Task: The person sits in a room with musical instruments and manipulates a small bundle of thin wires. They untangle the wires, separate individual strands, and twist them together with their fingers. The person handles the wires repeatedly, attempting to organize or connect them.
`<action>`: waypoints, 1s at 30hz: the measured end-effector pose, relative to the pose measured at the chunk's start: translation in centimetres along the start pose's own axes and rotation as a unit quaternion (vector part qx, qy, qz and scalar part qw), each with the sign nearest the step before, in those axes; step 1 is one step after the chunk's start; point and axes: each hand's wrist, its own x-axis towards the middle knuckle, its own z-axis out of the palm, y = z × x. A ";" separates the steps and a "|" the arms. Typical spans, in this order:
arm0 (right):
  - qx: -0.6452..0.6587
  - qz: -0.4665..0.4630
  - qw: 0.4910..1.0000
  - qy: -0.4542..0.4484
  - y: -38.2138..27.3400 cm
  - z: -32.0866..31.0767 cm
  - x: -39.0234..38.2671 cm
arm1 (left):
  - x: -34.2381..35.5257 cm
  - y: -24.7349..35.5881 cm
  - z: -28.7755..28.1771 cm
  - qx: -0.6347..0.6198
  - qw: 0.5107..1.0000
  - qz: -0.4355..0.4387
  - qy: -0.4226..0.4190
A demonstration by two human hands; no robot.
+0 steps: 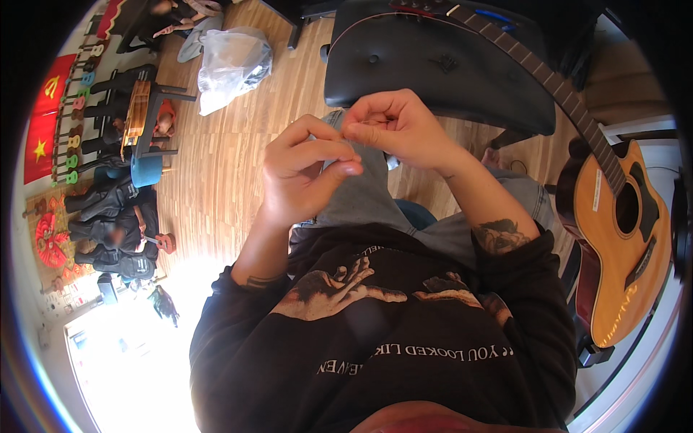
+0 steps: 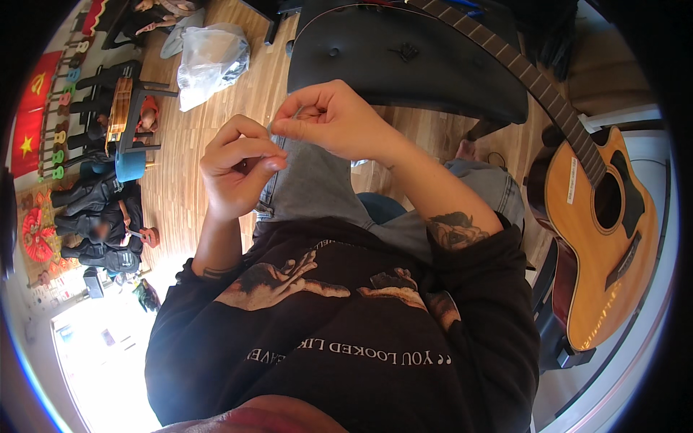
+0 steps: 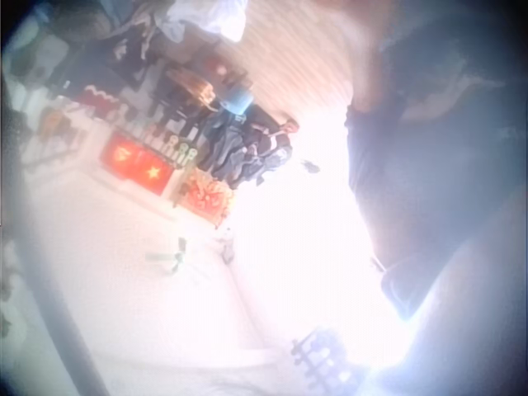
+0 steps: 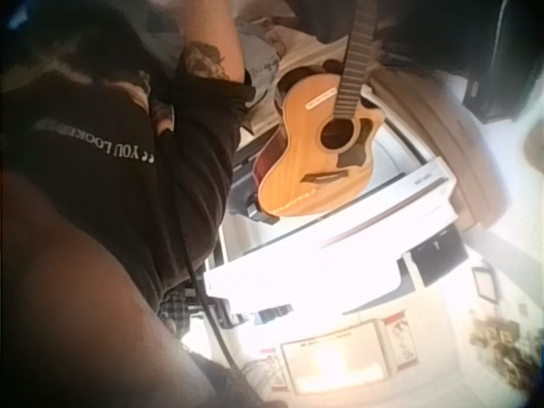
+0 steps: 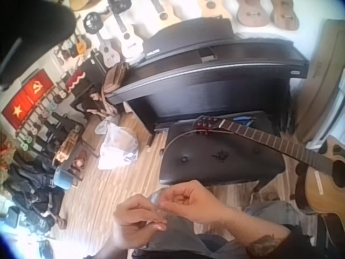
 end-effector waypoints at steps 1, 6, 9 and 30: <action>-0.034 -0.019 0.999 0.011 0.1 -0.4 0.0 | -0.1 -0.3 -0.2 -0.033 0.999 -0.015 -0.005; -0.034 -0.065 0.995 0.066 -0.9 -1.9 -0.1 | -1.0 -2.0 -1.9 -0.171 0.984 -0.010 -0.040; 0.100 -0.043 0.991 0.079 -2.2 -2.8 -0.5 | -1.7 -1.0 -2.9 -0.261 0.947 -0.178 -0.053; -0.198 -0.145 0.968 -0.055 -1.2 -0.8 -0.8 | -0.8 -0.6 0.1 -0.120 0.945 -0.302 0.014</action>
